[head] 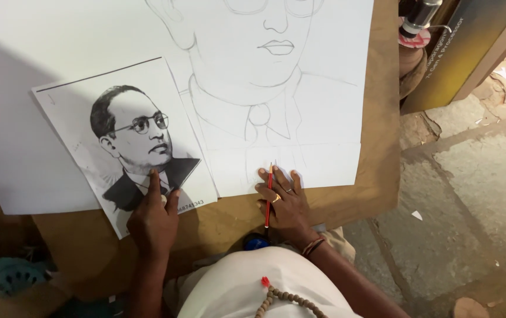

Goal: Sketching a portrait of B.R. Ambedkar using a pencil and a reference photo.

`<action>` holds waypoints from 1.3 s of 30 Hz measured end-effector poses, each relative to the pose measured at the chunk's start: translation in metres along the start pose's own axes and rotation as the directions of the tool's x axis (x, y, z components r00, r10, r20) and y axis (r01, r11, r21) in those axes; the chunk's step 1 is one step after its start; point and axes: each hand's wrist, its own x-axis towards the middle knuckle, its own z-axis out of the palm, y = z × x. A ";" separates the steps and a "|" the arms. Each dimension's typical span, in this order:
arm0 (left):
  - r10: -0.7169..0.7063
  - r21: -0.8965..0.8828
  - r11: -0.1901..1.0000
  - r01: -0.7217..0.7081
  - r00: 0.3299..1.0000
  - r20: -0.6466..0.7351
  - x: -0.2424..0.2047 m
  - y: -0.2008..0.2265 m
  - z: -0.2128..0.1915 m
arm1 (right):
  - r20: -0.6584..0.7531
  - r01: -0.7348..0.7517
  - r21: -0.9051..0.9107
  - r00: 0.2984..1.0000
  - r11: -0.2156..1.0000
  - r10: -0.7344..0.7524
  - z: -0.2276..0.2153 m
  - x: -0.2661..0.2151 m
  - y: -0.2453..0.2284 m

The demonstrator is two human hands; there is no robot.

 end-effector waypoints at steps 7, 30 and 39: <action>0.057 -0.004 0.998 -0.057 0.998 -0.029 -0.005 -0.008 0.009 | -0.053 -0.188 0.668 0.953 0.720 0.299 0.002 0.046 0.049; -0.080 0.071 0.995 0.069 0.984 0.161 0.012 0.009 0.001 | -0.441 0.054 0.752 0.782 0.657 0.440 -0.008 0.172 0.099; -0.079 0.068 0.995 0.069 0.984 0.158 0.012 0.008 0.004 | -0.506 0.066 0.740 0.711 0.670 0.488 0.000 0.166 0.102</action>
